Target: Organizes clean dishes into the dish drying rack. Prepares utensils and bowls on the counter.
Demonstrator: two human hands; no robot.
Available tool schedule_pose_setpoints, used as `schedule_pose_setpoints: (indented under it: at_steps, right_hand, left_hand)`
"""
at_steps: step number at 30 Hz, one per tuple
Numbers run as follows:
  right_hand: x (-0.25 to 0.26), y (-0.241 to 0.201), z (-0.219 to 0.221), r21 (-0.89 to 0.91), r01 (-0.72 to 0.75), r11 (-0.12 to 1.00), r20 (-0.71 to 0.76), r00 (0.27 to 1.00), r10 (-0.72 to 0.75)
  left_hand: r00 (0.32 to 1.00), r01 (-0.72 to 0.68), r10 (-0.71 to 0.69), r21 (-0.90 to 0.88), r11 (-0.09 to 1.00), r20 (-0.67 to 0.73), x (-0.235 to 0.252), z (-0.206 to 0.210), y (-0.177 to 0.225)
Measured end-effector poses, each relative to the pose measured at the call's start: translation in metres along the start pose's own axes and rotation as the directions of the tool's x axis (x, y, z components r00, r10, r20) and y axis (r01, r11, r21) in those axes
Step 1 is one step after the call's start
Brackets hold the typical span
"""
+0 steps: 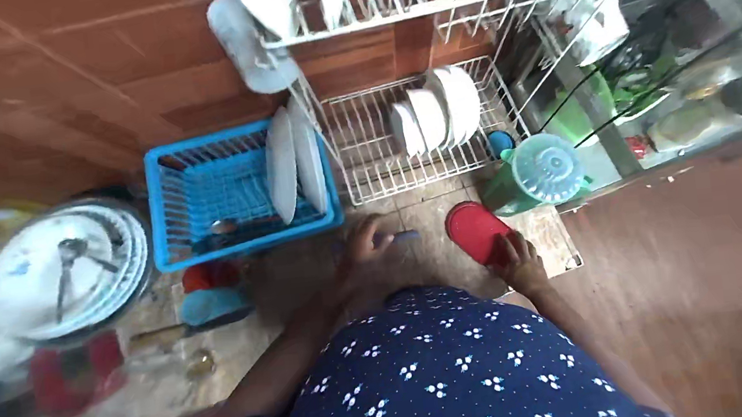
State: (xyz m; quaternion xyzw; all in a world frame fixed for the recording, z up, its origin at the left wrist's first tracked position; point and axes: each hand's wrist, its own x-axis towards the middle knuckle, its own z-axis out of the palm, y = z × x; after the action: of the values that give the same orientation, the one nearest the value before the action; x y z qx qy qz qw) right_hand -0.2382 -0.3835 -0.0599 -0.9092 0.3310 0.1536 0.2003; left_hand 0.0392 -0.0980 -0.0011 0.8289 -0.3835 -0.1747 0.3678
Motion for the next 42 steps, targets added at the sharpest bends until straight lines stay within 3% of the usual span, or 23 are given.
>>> schedule_pose_setpoints:
  at_steps: [2, 4, 8, 11, 18, 25, 28, 30, 32, 35, 38, 42]
  right_hand:
    - [0.006, -0.006, 0.013, -0.026, 0.037, 0.999, -0.07, 0.997, -0.039]
    - [0.013, -0.012, 0.021, -0.037, 0.048, 0.998, -0.13, 0.99, -0.053]
    - [0.021, -0.019, 0.02, 0.057, 0.031, 0.998, -0.174, 0.985, -0.02]
    - [0.025, -0.022, 0.015, 0.076, 0.002, 0.997, -0.136, 0.991, 0.008]
    - [0.032, -0.024, 0.009, 0.076, -0.026, 0.997, -0.079, 0.996, 0.032]
    - [0.035, -0.03, 0.003, 0.045, -0.061, 0.997, -0.048, 0.997, 0.063]
    - [0.033, -0.028, 0.005, 0.061, -0.057, 0.996, -0.097, 0.993, 0.063]
    - [0.028, -0.034, 0.009, 0.071, -0.004, 0.997, -0.16, 0.987, 0.016]
    - [0.018, -0.042, 0.01, 0.136, 0.059, 0.989, -0.192, 0.981, -0.032]
    - [-0.001, -0.057, 0.023, 0.365, 0.137, 0.921, -0.201, 0.977, -0.066]
    - [-0.019, -0.079, 0.049, 0.527, 0.099, 0.844, -0.147, 0.989, -0.024]
    - [-0.036, -0.132, 0.077, 0.229, 0.216, 0.949, -0.16, 0.97, -0.182]
  left_hand:
    - [0.942, 0.298, -0.313, 0.128, 0.946, 0.12, -0.039, -0.008, 0.004]
    - [0.859, 0.478, -0.503, 0.205, 0.854, 0.094, -0.063, 0.002, -0.015]
    - [0.8, 0.586, -0.598, 0.269, 0.764, -0.043, -0.079, 0.02, -0.039]
    - [0.738, 0.639, -0.674, 0.331, 0.694, -0.012, -0.063, 0.022, -0.04]
    - [0.782, 0.567, -0.618, 0.322, 0.759, 0.081, -0.038, 0.023, -0.035]
    - [0.913, 0.28, -0.371, 0.405, 0.871, 0.167, 0.013, 0.052, -0.023]
    - [0.919, 0.203, -0.323, 0.431, 0.879, 0.226, 0.021, 0.062, -0.015]
    - [0.902, 0.191, -0.318, 0.391, 0.9, 0.292, 0.011, 0.053, -0.006]
    - [0.92, 0.071, -0.21, 0.385, 0.92, 0.332, -0.011, 0.054, -0.017]
    - [0.953, -0.008, -0.084, 0.301, 0.954, 0.293, -0.051, 0.057, -0.035]
    - [0.969, -0.008, -0.044, 0.208, 0.978, 0.242, -0.102, 0.026, -0.026]
    - [0.993, 0.046, -0.057, 0.112, 0.993, 0.099, -0.184, -0.031, -0.016]
